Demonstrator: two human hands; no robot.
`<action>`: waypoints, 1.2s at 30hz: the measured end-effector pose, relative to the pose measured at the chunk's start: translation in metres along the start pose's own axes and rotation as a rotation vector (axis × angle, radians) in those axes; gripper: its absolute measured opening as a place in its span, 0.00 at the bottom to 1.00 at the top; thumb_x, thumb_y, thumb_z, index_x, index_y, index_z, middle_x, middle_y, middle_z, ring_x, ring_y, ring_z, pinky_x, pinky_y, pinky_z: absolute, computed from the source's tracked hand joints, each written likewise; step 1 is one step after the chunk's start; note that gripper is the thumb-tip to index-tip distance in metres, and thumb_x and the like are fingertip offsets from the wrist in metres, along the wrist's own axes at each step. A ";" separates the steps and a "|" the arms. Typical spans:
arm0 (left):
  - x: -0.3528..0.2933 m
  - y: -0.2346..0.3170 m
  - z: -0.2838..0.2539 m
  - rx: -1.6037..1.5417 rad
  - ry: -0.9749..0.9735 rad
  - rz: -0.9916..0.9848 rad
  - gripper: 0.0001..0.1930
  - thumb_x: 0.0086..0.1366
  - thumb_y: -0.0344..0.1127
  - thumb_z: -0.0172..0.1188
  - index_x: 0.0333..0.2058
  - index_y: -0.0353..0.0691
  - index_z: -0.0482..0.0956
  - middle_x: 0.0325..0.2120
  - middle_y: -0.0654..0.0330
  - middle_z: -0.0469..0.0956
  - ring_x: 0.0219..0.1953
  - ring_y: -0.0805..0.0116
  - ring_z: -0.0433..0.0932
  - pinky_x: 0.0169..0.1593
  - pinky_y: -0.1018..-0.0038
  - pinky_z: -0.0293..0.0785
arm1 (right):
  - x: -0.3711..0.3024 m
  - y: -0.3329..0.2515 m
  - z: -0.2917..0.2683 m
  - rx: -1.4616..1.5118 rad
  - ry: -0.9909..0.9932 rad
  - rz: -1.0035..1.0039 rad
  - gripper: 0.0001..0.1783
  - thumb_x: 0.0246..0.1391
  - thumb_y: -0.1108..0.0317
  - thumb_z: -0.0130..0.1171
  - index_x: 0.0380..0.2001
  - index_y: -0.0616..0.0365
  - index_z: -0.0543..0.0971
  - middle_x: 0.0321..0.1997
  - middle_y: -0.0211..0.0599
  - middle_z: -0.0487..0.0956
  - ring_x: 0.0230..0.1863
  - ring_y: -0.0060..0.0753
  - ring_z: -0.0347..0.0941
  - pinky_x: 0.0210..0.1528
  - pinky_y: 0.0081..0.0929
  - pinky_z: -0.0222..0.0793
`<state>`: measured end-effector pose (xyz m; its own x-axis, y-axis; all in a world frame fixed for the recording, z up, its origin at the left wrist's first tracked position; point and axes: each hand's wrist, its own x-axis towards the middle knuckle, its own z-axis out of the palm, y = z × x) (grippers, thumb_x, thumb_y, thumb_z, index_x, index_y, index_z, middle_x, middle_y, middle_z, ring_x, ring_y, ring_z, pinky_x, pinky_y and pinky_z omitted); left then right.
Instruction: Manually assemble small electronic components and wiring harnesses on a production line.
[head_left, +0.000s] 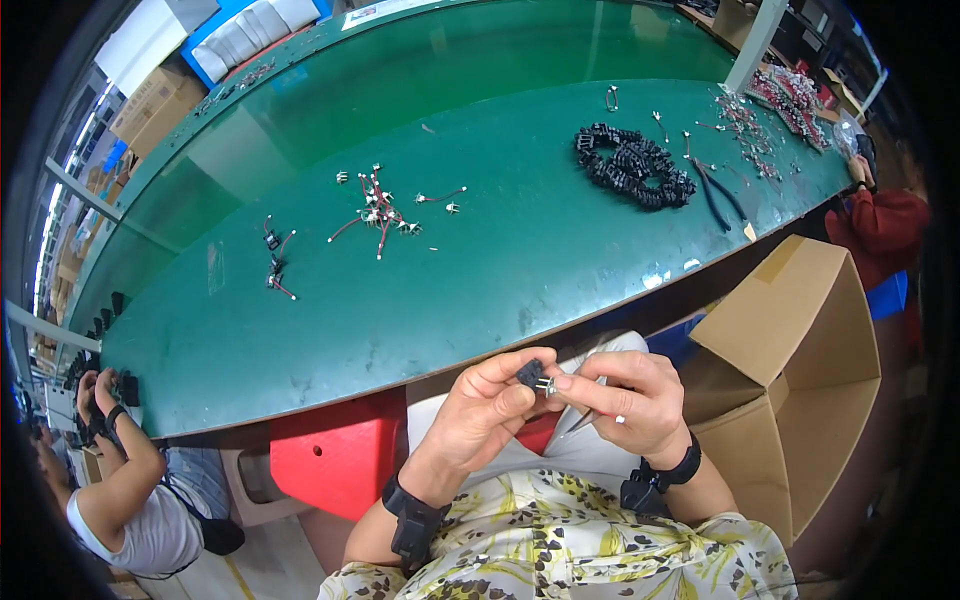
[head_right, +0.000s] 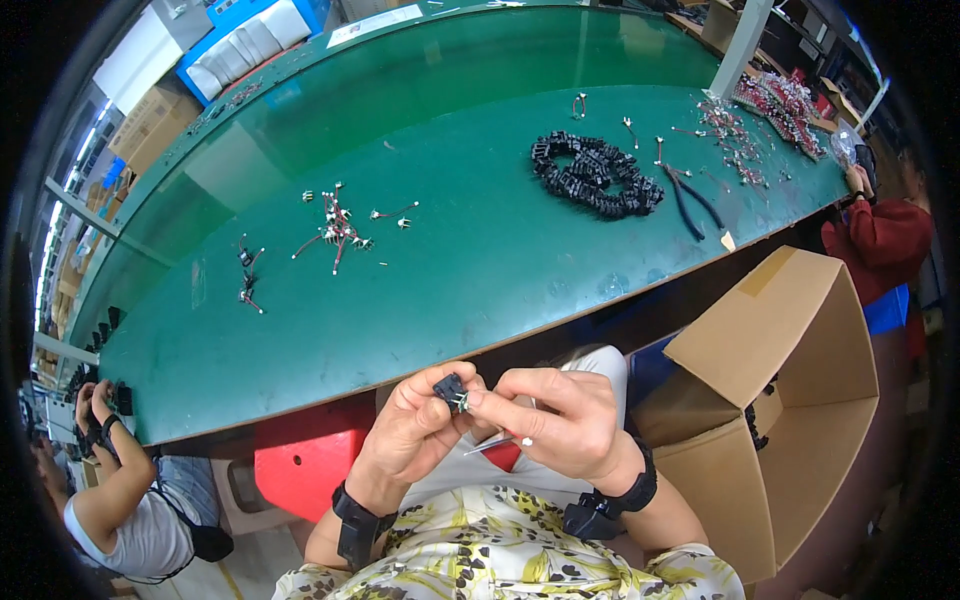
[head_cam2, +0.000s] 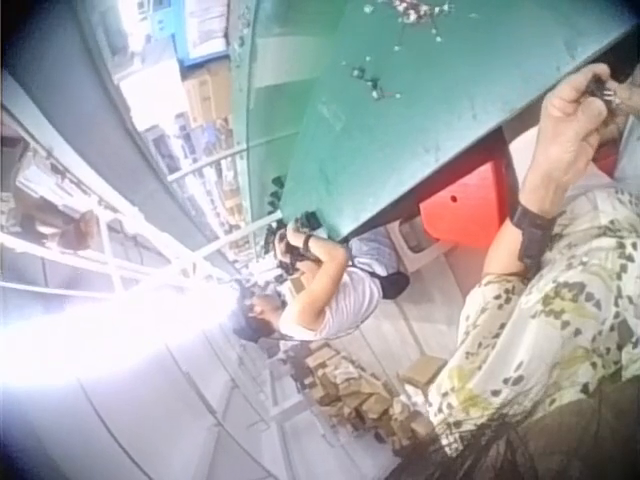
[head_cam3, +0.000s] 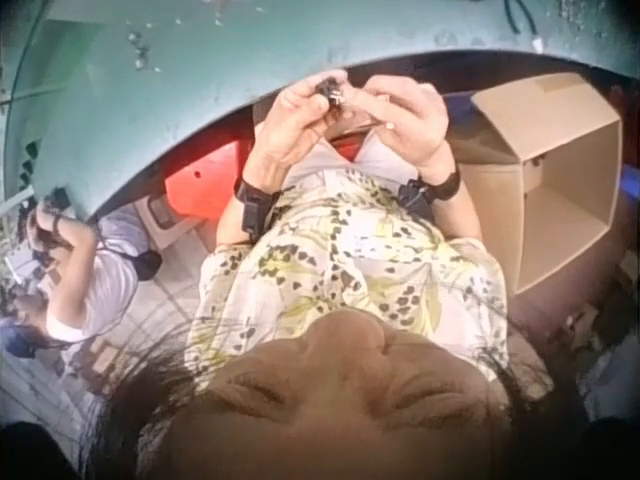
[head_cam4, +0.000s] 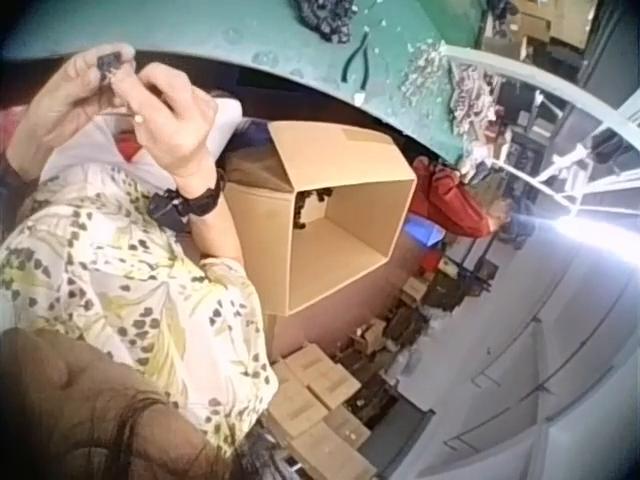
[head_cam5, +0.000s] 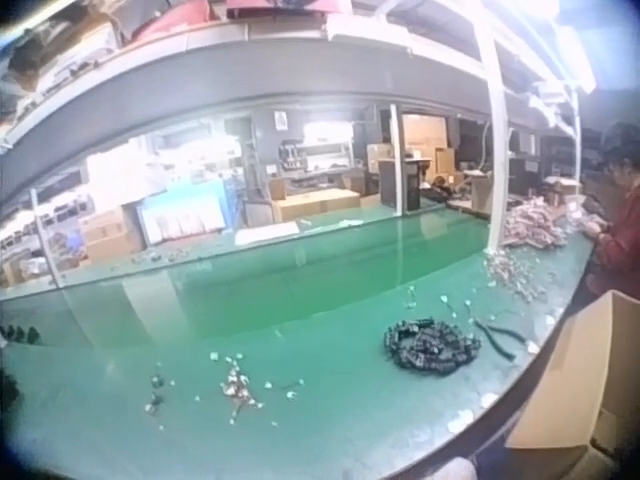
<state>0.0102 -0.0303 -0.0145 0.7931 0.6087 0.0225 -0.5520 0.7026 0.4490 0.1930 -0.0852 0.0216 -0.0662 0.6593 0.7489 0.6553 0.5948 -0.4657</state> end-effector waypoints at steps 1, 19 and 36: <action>0.000 0.000 0.002 0.009 -0.001 0.005 0.20 0.65 0.28 0.58 0.56 0.35 0.71 0.48 0.55 0.77 0.50 0.65 0.77 0.57 0.67 0.73 | 0.000 -0.001 -0.001 -0.019 -0.022 -0.017 0.23 0.30 0.80 0.68 0.36 0.50 0.86 0.31 0.27 0.76 0.20 0.20 0.71 0.18 0.18 0.66; -0.002 0.016 0.010 0.488 0.060 -0.046 0.18 0.57 0.23 0.65 0.48 0.36 0.80 0.41 0.63 0.77 0.43 0.75 0.76 0.49 0.80 0.74 | 0.003 -0.004 -0.018 -0.063 -0.199 -0.085 0.17 0.33 0.74 0.66 0.33 0.55 0.83 0.30 0.29 0.77 0.19 0.21 0.73 0.17 0.19 0.66; 0.004 -0.007 -0.001 0.185 0.179 -0.043 0.16 0.67 0.31 0.57 0.52 0.38 0.71 0.45 0.52 0.79 0.44 0.64 0.80 0.49 0.69 0.77 | -0.012 0.003 -0.015 0.350 -0.046 0.576 0.17 0.45 0.77 0.69 0.41 0.61 0.82 0.32 0.30 0.75 0.27 0.13 0.67 0.22 0.14 0.58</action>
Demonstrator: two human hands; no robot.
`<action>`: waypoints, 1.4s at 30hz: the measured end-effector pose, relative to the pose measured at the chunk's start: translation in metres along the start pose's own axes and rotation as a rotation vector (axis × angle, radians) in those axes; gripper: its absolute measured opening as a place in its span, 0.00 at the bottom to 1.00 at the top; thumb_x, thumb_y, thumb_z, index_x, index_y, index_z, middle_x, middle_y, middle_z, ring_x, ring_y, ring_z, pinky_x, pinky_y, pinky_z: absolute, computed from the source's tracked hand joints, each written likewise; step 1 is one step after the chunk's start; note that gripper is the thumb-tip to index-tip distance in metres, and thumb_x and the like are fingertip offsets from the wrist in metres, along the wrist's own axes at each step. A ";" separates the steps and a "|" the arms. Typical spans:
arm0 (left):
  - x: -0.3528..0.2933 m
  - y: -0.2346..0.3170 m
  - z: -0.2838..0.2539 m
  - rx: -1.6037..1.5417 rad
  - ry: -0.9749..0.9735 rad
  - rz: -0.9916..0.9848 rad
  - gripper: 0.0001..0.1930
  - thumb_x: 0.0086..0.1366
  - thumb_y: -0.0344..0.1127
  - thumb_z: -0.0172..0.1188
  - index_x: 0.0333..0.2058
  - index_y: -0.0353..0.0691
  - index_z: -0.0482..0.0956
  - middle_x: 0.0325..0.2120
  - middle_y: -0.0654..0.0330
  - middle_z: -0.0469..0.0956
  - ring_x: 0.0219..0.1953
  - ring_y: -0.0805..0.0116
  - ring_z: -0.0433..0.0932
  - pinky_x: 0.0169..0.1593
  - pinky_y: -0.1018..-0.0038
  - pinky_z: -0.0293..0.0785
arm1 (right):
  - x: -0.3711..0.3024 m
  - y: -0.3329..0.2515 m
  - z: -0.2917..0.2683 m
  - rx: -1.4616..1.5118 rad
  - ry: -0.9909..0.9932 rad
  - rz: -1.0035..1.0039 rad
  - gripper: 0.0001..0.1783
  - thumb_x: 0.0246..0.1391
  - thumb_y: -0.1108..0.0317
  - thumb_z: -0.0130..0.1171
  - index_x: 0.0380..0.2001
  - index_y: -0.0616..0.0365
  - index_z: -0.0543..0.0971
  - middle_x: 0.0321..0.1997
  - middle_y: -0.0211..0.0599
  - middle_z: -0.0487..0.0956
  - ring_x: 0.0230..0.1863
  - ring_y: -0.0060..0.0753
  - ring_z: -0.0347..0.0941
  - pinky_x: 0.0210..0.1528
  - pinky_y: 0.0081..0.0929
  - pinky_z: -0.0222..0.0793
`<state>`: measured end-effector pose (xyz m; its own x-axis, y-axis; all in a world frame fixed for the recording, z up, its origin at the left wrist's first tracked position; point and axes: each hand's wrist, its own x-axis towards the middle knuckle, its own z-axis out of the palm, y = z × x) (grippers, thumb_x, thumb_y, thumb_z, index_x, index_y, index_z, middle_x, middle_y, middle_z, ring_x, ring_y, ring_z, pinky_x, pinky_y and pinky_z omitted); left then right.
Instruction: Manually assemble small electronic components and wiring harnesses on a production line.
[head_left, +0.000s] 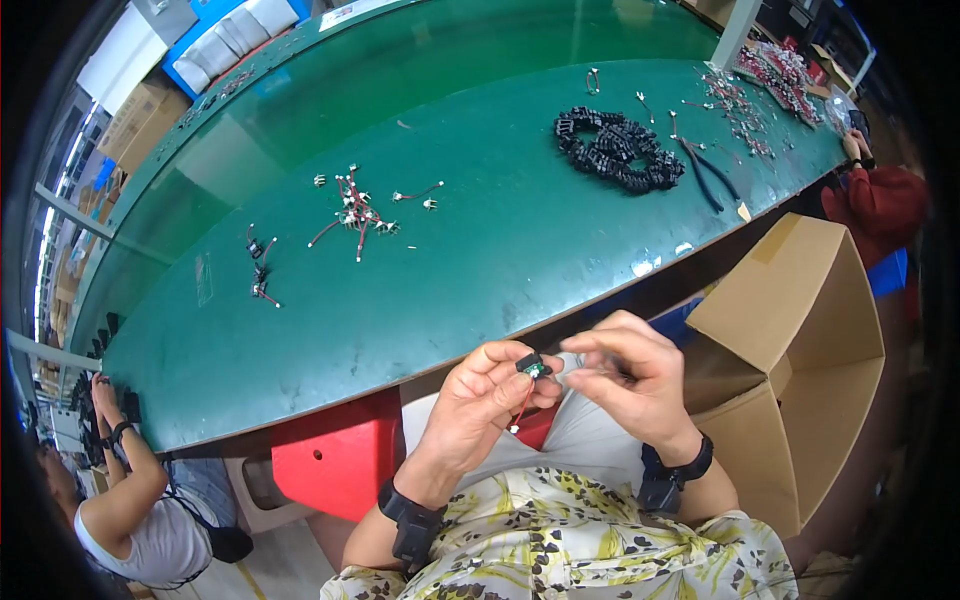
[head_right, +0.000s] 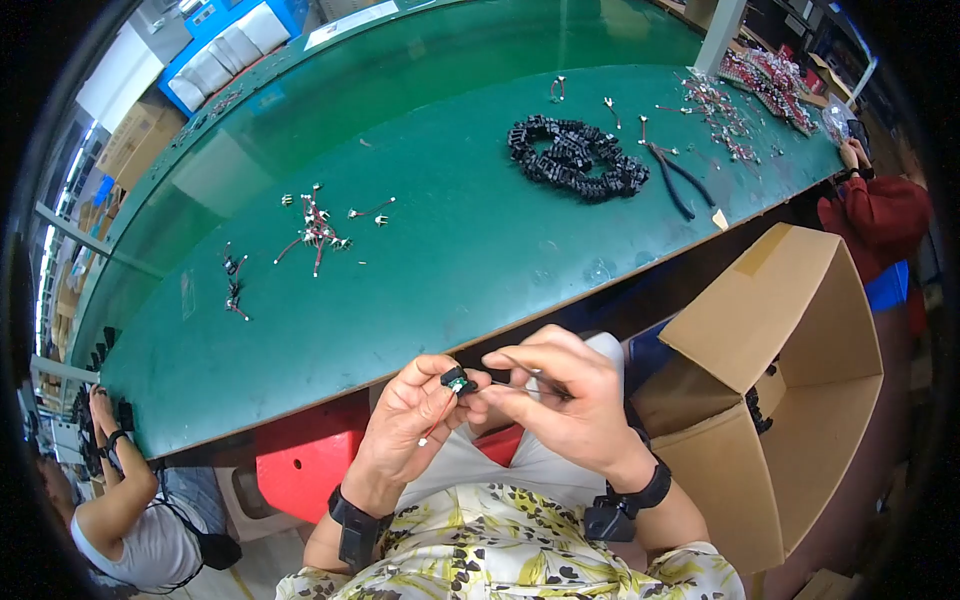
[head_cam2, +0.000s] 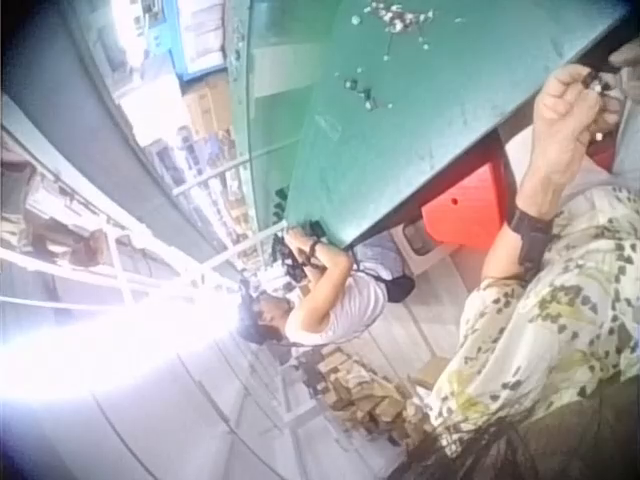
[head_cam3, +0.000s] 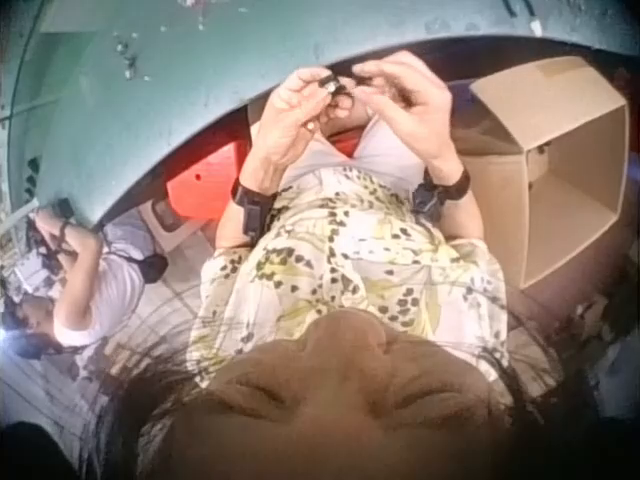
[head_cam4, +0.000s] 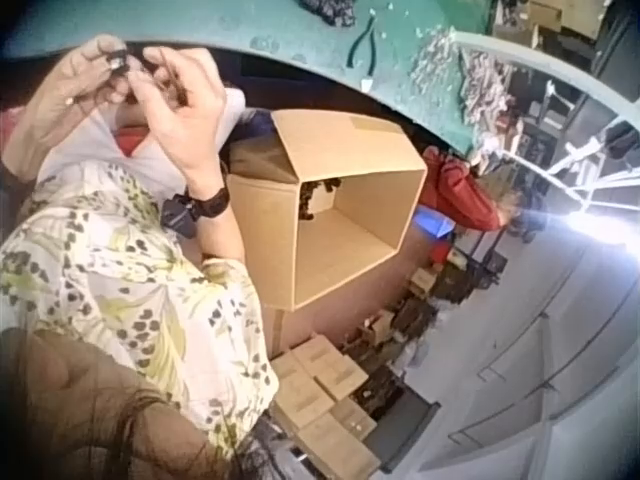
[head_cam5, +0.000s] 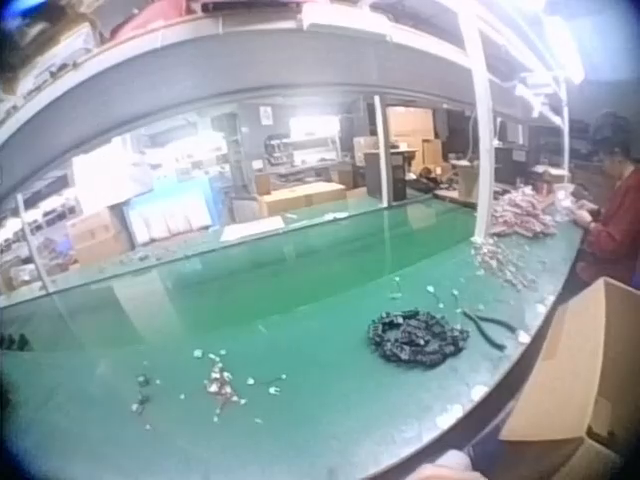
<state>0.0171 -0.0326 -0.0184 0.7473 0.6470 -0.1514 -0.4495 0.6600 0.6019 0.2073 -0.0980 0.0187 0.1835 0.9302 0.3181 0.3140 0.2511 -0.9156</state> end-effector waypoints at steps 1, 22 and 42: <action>0.000 -0.002 0.002 0.000 -0.001 -0.005 0.16 0.67 0.31 0.57 0.52 0.38 0.71 0.45 0.52 0.79 0.44 0.64 0.80 0.49 0.69 0.77 | 0.002 0.000 0.005 0.002 -0.023 0.022 0.15 0.46 0.77 0.69 0.40 0.61 0.82 0.32 0.30 0.75 0.26 0.13 0.67 0.22 0.14 0.58; -0.010 -0.004 0.006 0.188 0.056 0.111 0.21 0.62 0.25 0.61 0.54 0.34 0.73 0.41 0.55 0.81 0.41 0.70 0.81 0.48 0.76 0.79 | -0.012 -0.018 -0.005 -0.400 -0.105 -0.179 0.12 0.49 0.74 0.64 0.40 0.60 0.80 0.21 0.35 0.75 0.19 0.31 0.73 0.20 0.25 0.67; -0.008 -0.006 0.013 0.381 0.162 0.255 0.13 0.59 0.26 0.65 0.43 0.31 0.78 0.34 0.55 0.81 0.36 0.67 0.81 0.43 0.71 0.81 | -0.013 -0.015 0.006 -0.495 -0.056 -0.271 0.14 0.44 0.75 0.68 0.37 0.59 0.82 0.17 0.31 0.71 0.14 0.27 0.68 0.14 0.25 0.61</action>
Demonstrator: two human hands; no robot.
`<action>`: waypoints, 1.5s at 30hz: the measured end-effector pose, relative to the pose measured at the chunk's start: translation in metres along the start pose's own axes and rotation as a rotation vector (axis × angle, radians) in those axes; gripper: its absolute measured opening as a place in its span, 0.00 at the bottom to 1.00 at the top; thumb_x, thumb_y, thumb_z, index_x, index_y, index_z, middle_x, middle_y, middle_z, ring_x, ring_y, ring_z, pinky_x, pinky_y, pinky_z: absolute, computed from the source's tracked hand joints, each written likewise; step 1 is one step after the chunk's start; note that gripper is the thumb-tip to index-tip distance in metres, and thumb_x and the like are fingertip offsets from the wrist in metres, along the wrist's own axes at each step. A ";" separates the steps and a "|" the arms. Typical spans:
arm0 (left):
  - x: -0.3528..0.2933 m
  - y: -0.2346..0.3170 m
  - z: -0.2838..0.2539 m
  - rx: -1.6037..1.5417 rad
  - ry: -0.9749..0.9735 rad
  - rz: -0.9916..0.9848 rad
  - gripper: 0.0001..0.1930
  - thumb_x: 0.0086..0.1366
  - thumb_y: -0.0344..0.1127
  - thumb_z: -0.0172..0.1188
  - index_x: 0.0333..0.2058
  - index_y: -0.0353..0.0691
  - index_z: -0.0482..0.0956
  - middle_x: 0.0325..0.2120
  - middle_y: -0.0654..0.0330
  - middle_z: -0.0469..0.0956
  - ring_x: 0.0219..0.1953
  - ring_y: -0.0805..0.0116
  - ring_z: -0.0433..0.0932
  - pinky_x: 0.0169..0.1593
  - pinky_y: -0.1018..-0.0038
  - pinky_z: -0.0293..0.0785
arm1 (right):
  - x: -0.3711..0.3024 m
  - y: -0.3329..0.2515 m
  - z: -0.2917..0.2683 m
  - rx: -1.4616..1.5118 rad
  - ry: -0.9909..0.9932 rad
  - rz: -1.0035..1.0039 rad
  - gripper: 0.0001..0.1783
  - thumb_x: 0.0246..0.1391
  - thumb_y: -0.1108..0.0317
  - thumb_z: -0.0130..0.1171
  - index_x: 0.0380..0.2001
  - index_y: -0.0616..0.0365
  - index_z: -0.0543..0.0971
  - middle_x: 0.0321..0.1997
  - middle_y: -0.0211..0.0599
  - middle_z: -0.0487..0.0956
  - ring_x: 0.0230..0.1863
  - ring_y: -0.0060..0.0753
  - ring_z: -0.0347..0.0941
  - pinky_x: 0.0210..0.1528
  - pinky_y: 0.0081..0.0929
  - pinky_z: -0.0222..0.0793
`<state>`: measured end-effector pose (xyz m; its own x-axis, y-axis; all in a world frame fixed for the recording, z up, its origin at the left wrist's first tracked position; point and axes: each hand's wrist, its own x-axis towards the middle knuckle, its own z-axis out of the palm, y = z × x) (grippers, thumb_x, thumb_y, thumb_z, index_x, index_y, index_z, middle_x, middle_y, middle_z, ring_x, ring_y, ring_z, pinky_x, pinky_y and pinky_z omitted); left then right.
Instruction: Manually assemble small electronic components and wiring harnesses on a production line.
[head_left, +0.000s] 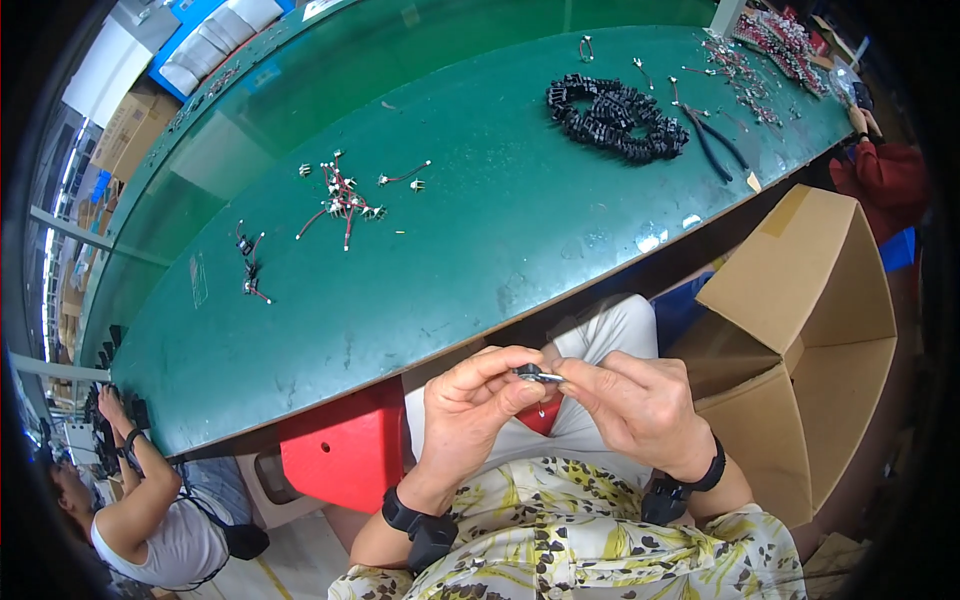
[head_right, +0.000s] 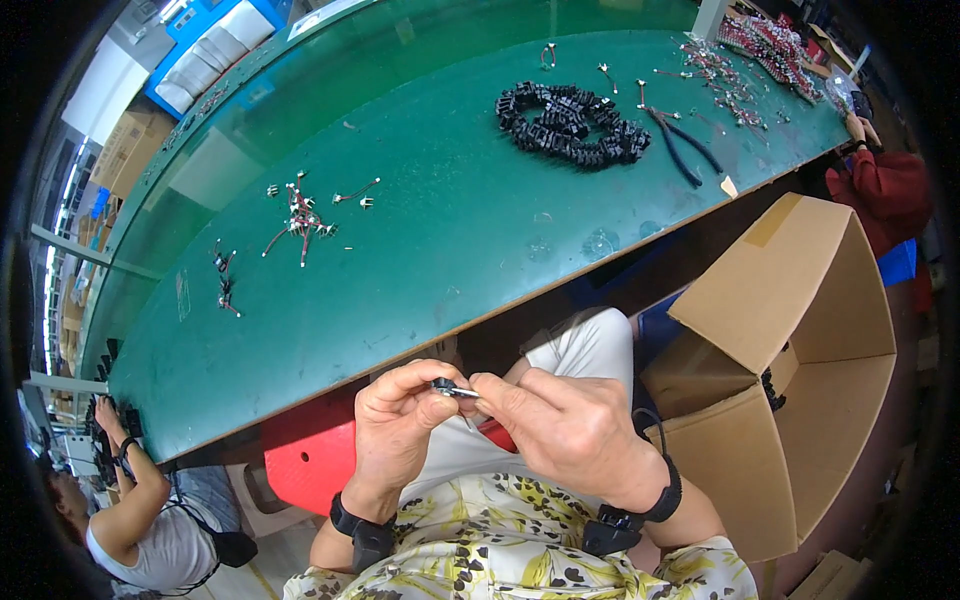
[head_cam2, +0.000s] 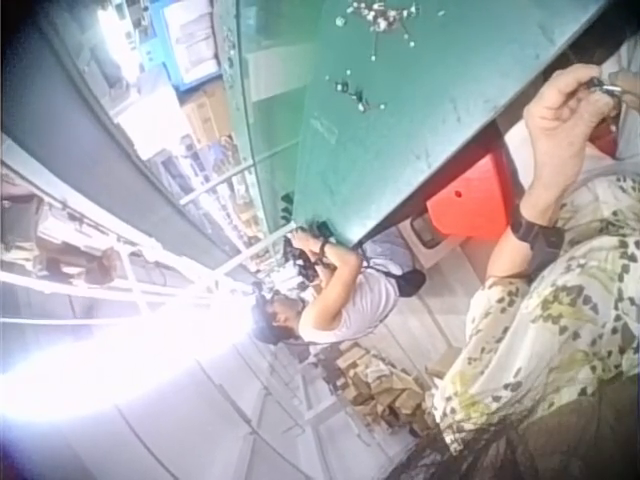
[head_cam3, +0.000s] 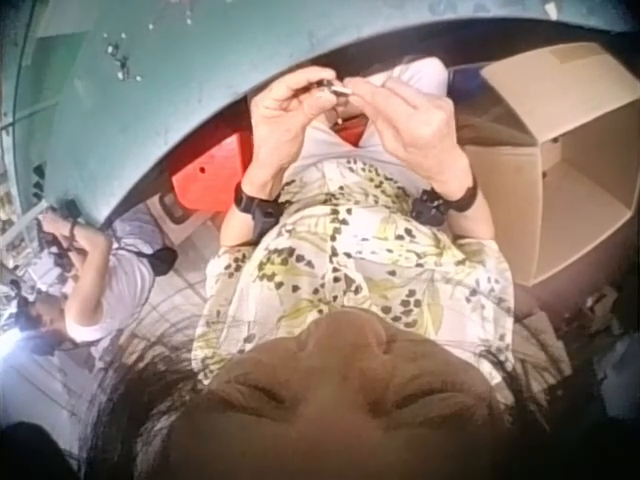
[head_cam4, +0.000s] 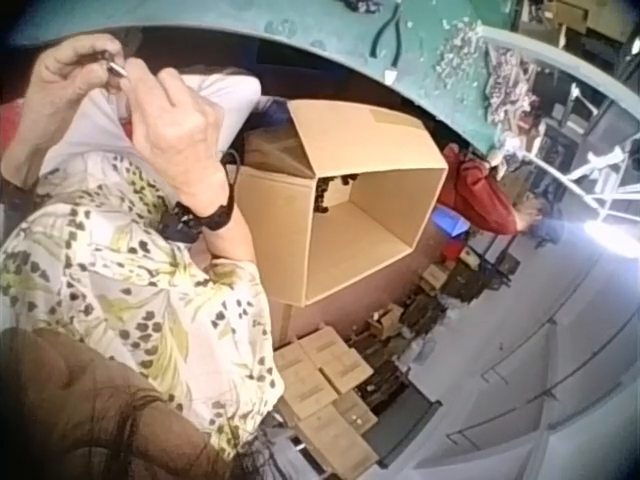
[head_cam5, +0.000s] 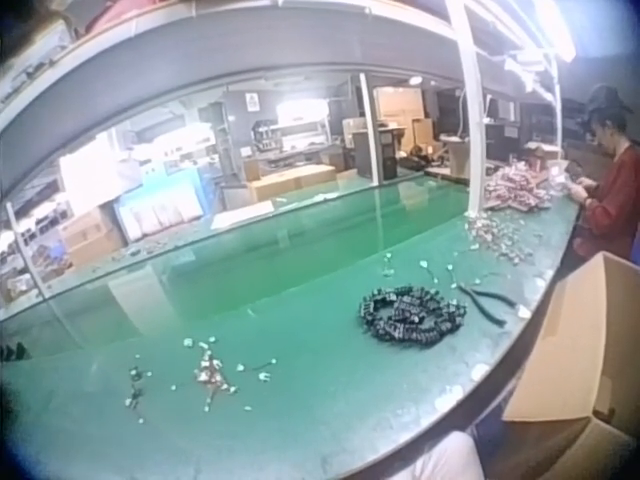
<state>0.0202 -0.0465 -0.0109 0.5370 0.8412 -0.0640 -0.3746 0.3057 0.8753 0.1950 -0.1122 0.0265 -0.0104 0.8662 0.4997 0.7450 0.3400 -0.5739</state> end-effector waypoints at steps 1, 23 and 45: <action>0.000 0.001 0.000 0.002 0.002 0.000 0.13 0.59 0.26 0.65 0.43 0.31 0.78 0.34 0.55 0.81 0.36 0.67 0.81 0.43 0.71 0.81 | 0.000 -0.001 0.001 0.010 -0.005 0.014 0.14 0.44 0.75 0.68 0.38 0.59 0.82 0.17 0.31 0.72 0.14 0.27 0.69 0.15 0.25 0.62; 0.001 0.010 -0.003 0.202 0.116 0.177 0.15 0.58 0.21 0.64 0.45 0.33 0.79 0.38 0.61 0.78 0.37 0.77 0.78 0.39 0.82 0.78 | 0.007 0.003 0.003 0.303 -0.110 0.190 0.13 0.52 0.74 0.63 0.43 0.63 0.80 0.25 0.40 0.79 0.21 0.32 0.75 0.21 0.25 0.68; 0.006 0.019 -0.004 0.635 0.066 0.263 0.16 0.49 0.22 0.71 0.39 0.36 0.83 0.35 0.57 0.80 0.37 0.71 0.79 0.40 0.77 0.76 | 0.011 0.011 0.003 0.593 -0.249 0.412 0.11 0.57 0.70 0.60 0.42 0.64 0.79 0.32 0.40 0.82 0.30 0.27 0.79 0.29 0.22 0.72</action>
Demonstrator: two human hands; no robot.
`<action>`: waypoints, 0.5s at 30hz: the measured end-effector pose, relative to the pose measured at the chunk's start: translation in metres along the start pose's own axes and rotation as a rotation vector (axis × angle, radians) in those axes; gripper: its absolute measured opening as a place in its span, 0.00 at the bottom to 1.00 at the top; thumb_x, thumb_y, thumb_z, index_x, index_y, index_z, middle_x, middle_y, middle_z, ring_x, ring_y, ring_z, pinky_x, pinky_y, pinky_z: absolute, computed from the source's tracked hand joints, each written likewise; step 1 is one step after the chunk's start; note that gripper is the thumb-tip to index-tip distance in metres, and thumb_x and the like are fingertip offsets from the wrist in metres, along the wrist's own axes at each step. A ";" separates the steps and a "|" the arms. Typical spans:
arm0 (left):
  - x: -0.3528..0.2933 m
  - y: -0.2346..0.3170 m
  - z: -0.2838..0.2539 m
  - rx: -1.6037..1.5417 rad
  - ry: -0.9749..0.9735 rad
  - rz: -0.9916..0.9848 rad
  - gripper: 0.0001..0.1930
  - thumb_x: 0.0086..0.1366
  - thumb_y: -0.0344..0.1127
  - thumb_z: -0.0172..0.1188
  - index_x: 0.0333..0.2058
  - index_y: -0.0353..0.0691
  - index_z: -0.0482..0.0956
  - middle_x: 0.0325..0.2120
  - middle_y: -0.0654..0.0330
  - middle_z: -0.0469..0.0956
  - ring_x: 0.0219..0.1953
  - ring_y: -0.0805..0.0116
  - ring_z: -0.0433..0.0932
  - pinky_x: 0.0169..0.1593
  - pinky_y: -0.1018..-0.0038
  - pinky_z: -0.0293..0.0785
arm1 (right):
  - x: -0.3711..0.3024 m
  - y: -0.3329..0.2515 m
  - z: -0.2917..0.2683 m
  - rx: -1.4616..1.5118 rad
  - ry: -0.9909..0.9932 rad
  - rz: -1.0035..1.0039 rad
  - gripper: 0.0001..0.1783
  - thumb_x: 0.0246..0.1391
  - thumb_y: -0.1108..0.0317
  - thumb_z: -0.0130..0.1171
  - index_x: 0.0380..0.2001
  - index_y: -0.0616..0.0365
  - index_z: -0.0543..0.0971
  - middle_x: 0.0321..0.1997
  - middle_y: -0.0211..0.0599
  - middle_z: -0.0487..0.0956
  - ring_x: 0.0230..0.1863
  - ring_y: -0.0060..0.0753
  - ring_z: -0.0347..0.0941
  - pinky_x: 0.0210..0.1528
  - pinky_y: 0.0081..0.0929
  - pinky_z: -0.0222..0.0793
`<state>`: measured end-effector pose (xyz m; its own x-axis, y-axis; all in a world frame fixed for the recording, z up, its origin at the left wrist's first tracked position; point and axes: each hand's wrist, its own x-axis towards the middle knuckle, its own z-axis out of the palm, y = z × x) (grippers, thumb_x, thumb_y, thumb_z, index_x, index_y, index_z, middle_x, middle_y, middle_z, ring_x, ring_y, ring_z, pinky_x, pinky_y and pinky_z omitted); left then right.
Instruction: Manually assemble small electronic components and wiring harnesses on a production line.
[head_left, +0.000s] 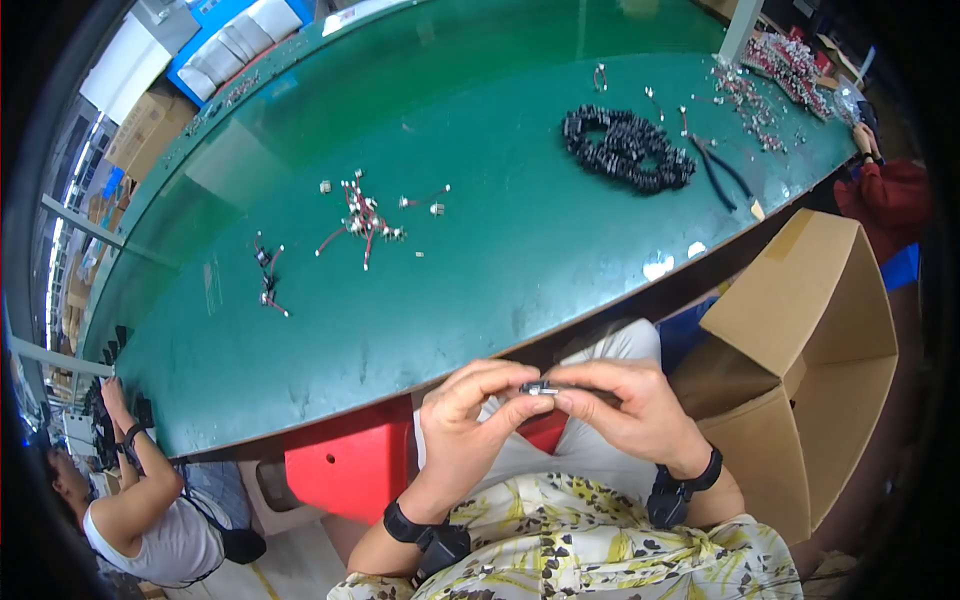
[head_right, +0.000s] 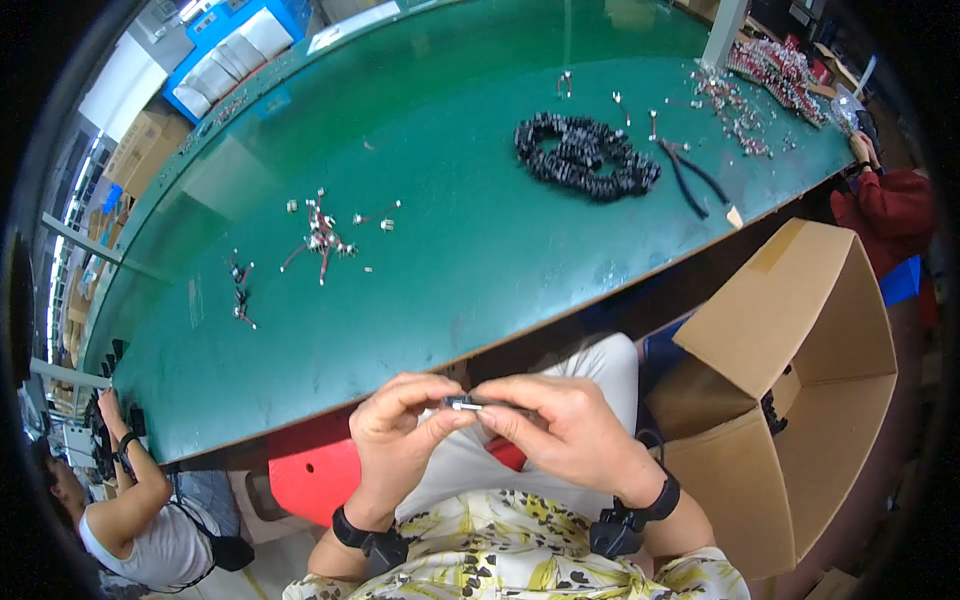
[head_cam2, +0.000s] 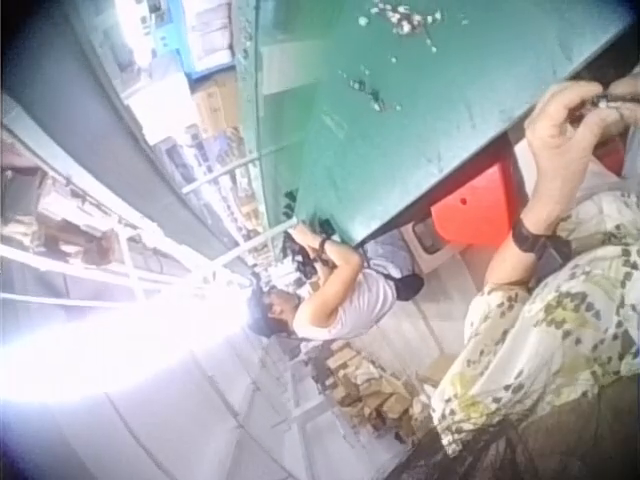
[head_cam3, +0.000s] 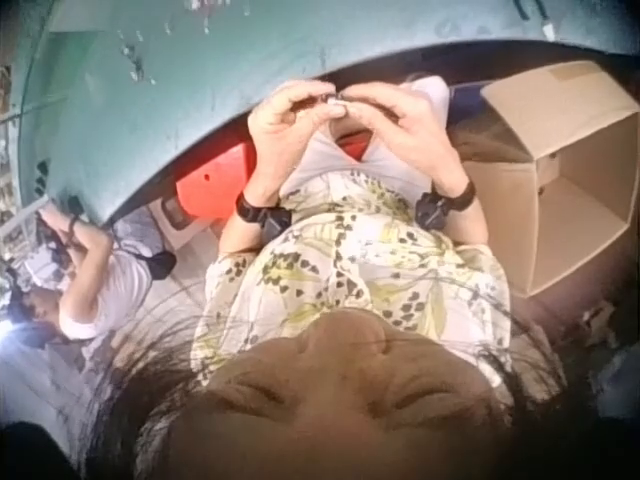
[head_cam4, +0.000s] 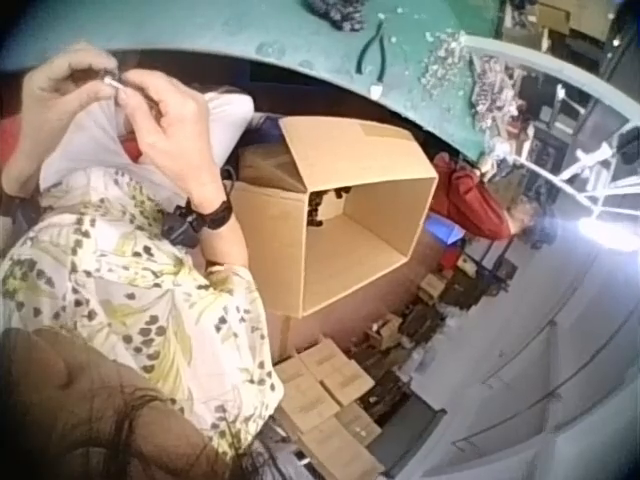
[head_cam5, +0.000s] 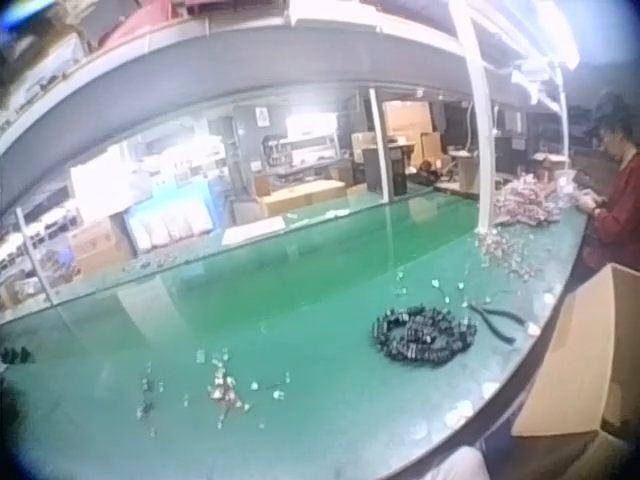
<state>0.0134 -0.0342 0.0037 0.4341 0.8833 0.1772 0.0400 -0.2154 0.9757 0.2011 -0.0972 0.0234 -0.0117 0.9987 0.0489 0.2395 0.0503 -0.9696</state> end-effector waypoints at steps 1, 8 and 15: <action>0.000 -0.002 -0.001 0.010 0.012 0.084 0.15 0.49 0.22 0.71 0.38 0.35 0.83 0.33 0.57 0.81 0.36 0.70 0.79 0.40 0.77 0.76 | 0.001 -0.001 0.001 -0.019 -0.018 -0.014 0.11 0.57 0.70 0.60 0.42 0.64 0.79 0.31 0.41 0.82 0.30 0.29 0.79 0.30 0.23 0.72; -0.004 -0.006 -0.003 0.041 0.030 0.061 0.11 0.52 0.21 0.69 0.36 0.34 0.83 0.33 0.57 0.81 0.36 0.70 0.79 0.40 0.77 0.76 | 0.001 0.001 0.019 -0.181 0.112 -0.092 0.08 0.56 0.70 0.59 0.38 0.61 0.81 0.31 0.41 0.82 0.31 0.41 0.81 0.32 0.29 0.74; 0.003 0.012 -0.043 0.386 0.195 0.140 0.10 0.55 0.24 0.66 0.37 0.35 0.83 0.32 0.58 0.80 0.34 0.70 0.78 0.39 0.76 0.74 | 0.007 0.003 0.014 -0.242 -0.032 -0.088 0.14 0.61 0.57 0.53 0.41 0.56 0.76 0.31 0.45 0.80 0.33 0.51 0.77 0.34 0.40 0.72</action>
<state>-0.0236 -0.0162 0.0216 0.2832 0.8884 0.3612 0.3417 -0.4454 0.8276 0.1881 -0.0895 0.0176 -0.0726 0.9902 0.1194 0.4613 0.1395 -0.8762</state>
